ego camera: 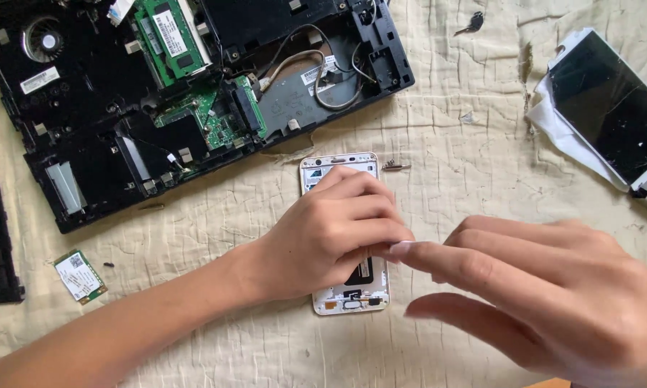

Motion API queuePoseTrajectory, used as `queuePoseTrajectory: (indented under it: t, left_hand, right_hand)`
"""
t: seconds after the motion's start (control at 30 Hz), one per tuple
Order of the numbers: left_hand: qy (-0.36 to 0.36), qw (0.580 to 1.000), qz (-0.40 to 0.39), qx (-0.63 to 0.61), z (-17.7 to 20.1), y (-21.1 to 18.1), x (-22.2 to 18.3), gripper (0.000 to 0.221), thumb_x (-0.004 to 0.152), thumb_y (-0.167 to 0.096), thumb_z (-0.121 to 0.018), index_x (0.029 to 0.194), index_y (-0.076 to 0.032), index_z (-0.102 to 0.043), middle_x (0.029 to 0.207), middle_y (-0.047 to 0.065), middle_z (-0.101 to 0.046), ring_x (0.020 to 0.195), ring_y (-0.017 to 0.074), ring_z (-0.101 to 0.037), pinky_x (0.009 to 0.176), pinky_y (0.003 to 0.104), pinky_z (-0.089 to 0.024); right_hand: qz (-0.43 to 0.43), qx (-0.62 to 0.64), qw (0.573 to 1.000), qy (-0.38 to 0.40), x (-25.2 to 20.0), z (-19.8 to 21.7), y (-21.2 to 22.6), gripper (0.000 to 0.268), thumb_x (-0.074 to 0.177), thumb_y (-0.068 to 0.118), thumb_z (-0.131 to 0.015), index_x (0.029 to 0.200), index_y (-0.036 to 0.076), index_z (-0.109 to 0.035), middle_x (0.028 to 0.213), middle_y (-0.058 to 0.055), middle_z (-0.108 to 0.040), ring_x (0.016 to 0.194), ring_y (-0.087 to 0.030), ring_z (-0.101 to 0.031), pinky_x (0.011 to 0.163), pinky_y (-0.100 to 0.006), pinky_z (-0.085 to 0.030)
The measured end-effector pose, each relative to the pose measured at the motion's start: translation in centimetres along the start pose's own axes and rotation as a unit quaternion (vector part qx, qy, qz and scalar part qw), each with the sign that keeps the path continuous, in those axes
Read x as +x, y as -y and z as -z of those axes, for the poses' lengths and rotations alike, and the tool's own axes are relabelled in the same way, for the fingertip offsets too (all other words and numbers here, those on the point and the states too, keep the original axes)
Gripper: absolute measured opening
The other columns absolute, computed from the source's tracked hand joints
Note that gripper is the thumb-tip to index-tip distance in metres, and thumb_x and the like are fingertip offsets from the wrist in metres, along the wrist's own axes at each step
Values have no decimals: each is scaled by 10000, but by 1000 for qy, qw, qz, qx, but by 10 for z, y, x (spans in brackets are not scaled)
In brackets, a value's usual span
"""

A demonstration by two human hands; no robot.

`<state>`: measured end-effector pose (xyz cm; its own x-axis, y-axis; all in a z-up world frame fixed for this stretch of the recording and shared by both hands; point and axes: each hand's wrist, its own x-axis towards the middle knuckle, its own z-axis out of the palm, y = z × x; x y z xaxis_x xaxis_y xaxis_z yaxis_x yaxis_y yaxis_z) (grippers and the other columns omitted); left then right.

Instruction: Applying adhesive to a smartphone frame and installing internal components during a repair process.

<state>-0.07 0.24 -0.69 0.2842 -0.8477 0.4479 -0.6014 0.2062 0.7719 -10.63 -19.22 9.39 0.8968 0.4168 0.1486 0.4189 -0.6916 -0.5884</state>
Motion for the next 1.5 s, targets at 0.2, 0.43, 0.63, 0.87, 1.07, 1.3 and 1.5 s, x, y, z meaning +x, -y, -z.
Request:
queuePoseTrajectory:
  t: [0.2,0.43,0.63,0.87,1.07,1.3,1.5]
  left_hand:
    - [25,999,-20,34,0,2,1,165,976,83,-562,979,-62,-641,938,27,-688,938,279,-596,904,411,-392]
    - [42,997,-35,61,0,-1,0,139,1024,-13,-552,1097,-21,-670,952,69,-690,943,290,-587,910,429,-410]
    - [31,998,5,46,1,-2,1,333,1004,-263,-672,1224,-22,-606,997,85,-675,961,271,-591,884,401,-447]
    - [7,1000,-1,23,0,0,0,165,925,-81,-772,971,-46,-617,904,53,-644,950,273,-607,839,376,-450]
    - [-1,1000,-4,15,-1,1,1,62,952,12,-707,951,-16,-652,884,54,-658,936,283,-600,820,386,-445]
    - [38,999,-11,17,1,0,1,10,996,-45,-666,1004,-51,-670,911,33,-676,963,274,-587,869,417,-420]
    - [46,999,-14,3,6,-4,2,108,1002,-71,-627,1092,-20,-657,1023,63,-698,1033,302,-614,896,431,-445]
  right_hand:
    - [-19,-43,998,-34,-5,-3,-4,285,913,80,-695,1196,41,-702,866,-43,-650,613,-188,-569,530,-318,-467]
    - [10,-11,1000,10,-1,0,-9,211,940,70,-655,1137,-7,-670,813,-81,-624,602,-228,-572,527,-364,-471]
    - [53,-88,995,8,-2,-3,-3,123,981,105,-657,1038,-4,-649,732,-56,-552,548,-207,-508,448,-362,-405]
    - [27,-160,987,21,-3,-9,11,243,1049,146,-627,842,32,-569,700,-54,-524,555,-218,-488,473,-386,-422]
    - [16,-231,973,1,-2,-11,0,357,1073,231,-664,784,83,-517,651,-26,-441,521,-192,-416,448,-356,-348]
    - [63,-67,996,22,-2,-1,-5,103,1006,63,-580,1002,-30,-624,811,-105,-582,621,-233,-532,484,-361,-423]
    - [64,-79,995,-2,1,-4,-4,166,970,53,-703,1041,-81,-637,710,-89,-522,551,-229,-476,465,-372,-402]
